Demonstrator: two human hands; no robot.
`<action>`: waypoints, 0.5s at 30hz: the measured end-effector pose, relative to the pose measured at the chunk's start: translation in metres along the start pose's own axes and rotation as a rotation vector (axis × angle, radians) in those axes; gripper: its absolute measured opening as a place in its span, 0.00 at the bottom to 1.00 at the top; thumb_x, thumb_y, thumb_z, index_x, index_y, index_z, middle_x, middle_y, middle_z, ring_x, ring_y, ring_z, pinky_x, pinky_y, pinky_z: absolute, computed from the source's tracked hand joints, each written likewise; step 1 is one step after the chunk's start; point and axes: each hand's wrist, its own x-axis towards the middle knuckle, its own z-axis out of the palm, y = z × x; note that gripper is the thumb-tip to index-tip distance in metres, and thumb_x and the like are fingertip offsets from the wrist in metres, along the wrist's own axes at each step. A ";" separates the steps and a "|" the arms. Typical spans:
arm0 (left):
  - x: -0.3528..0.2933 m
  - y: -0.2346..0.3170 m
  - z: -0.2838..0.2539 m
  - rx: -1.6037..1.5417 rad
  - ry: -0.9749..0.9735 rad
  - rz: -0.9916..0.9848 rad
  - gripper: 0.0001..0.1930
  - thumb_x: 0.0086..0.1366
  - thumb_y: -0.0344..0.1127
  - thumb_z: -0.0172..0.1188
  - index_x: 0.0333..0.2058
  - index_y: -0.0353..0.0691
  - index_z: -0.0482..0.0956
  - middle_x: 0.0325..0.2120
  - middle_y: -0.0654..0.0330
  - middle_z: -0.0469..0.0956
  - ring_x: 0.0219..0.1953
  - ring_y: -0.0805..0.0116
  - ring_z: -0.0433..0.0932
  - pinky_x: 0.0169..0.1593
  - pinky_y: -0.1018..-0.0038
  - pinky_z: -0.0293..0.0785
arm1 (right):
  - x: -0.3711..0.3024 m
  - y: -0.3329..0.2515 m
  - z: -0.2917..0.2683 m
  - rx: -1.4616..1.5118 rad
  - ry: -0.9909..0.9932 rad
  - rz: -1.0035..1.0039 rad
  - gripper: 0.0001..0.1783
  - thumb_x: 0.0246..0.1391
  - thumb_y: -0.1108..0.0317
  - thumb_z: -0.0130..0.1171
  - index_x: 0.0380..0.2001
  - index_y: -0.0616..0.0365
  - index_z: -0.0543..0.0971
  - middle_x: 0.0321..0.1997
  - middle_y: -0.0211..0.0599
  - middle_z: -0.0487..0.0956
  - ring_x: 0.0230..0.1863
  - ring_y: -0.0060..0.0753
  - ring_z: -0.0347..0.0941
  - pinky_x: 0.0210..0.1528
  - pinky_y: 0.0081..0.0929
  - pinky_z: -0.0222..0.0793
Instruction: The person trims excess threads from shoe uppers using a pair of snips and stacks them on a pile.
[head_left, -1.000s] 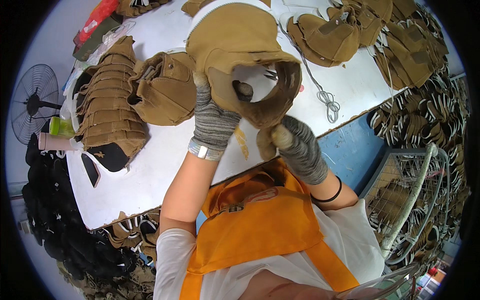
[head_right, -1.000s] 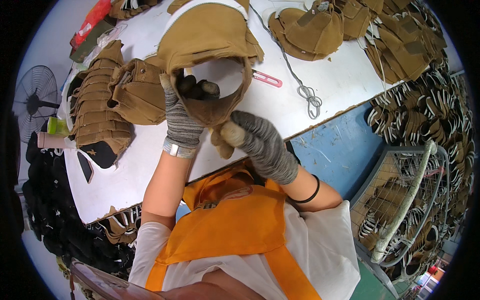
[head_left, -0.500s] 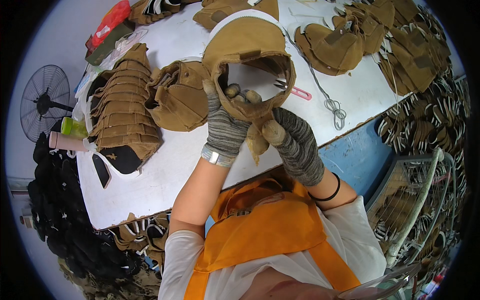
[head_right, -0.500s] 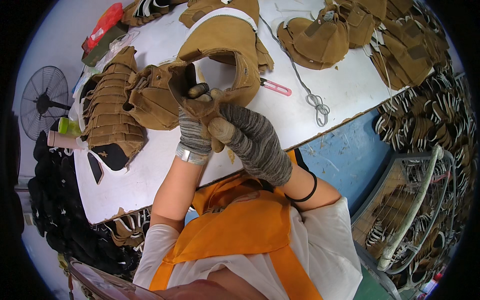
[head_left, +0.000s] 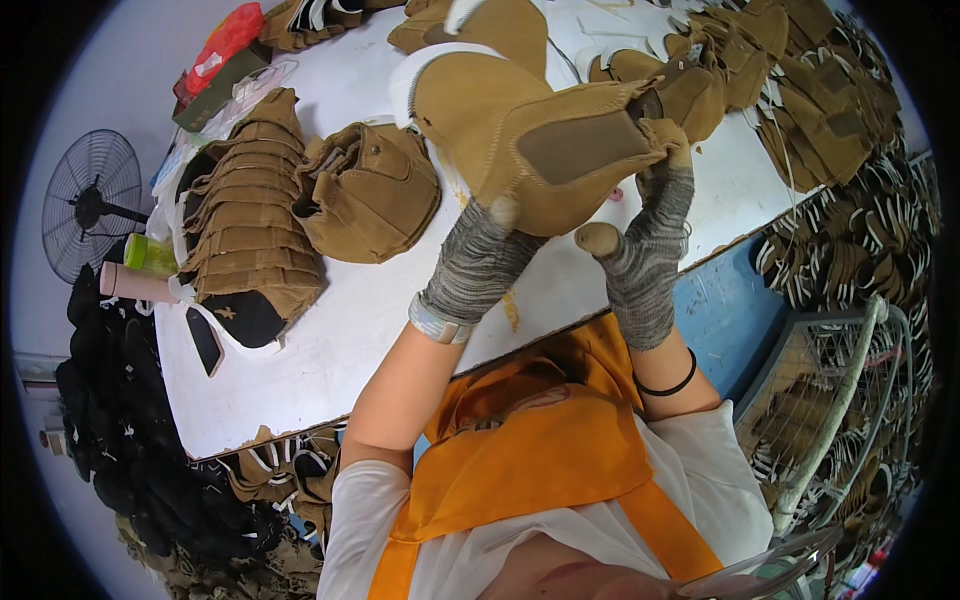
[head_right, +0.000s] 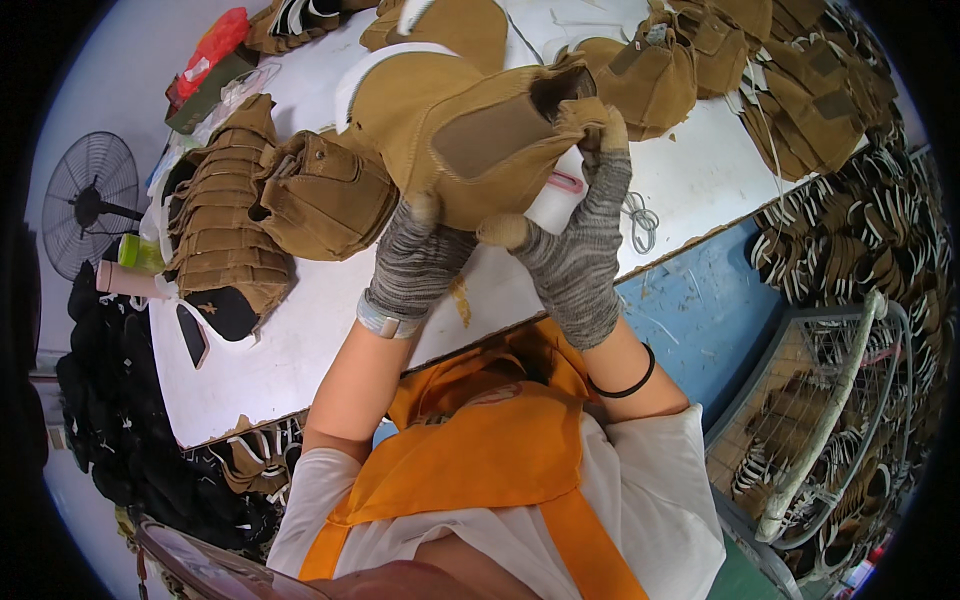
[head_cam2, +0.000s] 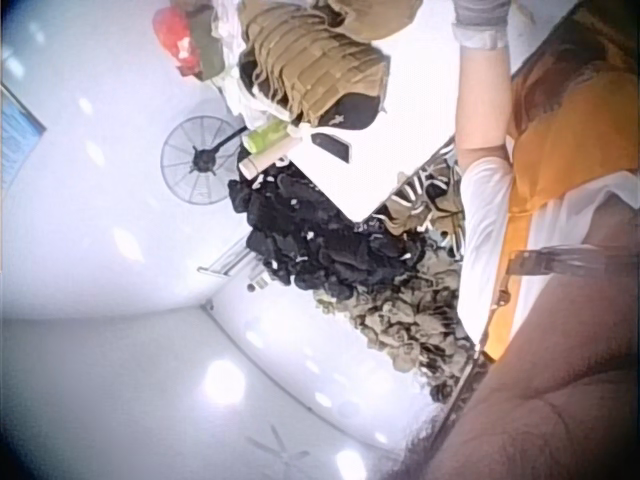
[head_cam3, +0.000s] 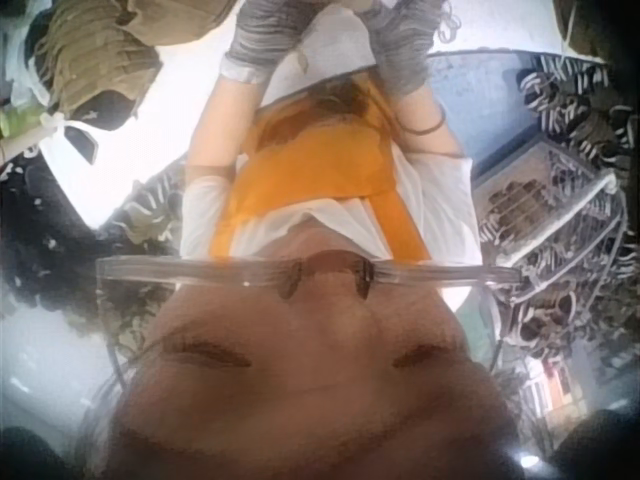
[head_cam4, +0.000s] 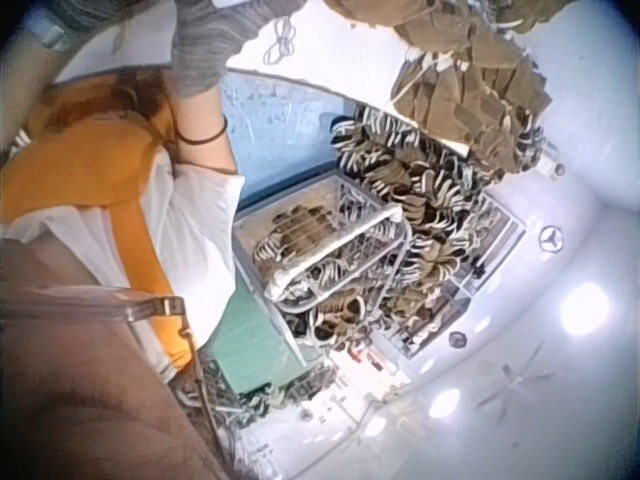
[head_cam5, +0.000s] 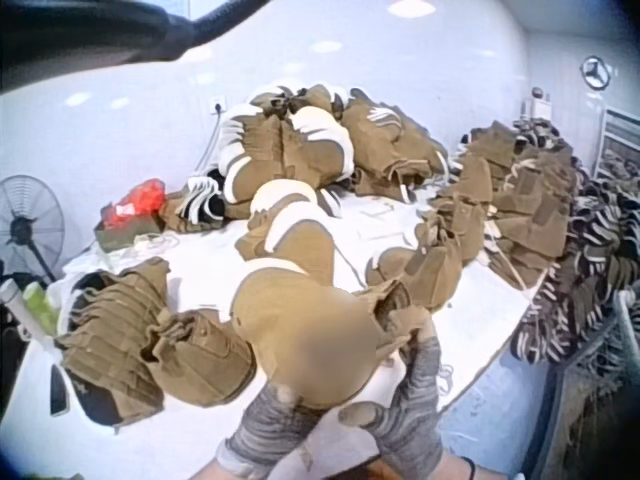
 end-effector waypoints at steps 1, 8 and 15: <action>-0.001 -0.002 -0.001 -0.029 -0.013 -0.026 0.45 0.58 0.59 0.61 0.63 0.36 0.54 0.59 0.55 0.62 0.61 0.60 0.62 0.64 0.65 0.60 | 0.002 0.003 -0.004 -0.029 -0.005 0.036 0.61 0.35 0.46 0.74 0.66 0.57 0.49 0.60 0.42 0.63 0.60 0.37 0.62 0.63 0.36 0.61; -0.007 -0.001 -0.004 0.078 0.005 -0.076 0.40 0.59 0.54 0.64 0.62 0.35 0.59 0.56 0.56 0.66 0.58 0.65 0.65 0.61 0.70 0.62 | 0.008 -0.004 -0.021 0.254 -0.178 0.535 0.46 0.43 0.58 0.73 0.59 0.63 0.57 0.56 0.43 0.67 0.57 0.34 0.64 0.59 0.31 0.65; -0.009 -0.005 -0.011 0.290 0.009 -0.087 0.34 0.61 0.48 0.63 0.60 0.35 0.63 0.53 0.57 0.70 0.54 0.66 0.68 0.58 0.70 0.65 | 0.001 -0.009 -0.024 0.174 -0.099 0.543 0.38 0.42 0.62 0.74 0.54 0.63 0.65 0.47 0.39 0.74 0.49 0.31 0.71 0.52 0.29 0.70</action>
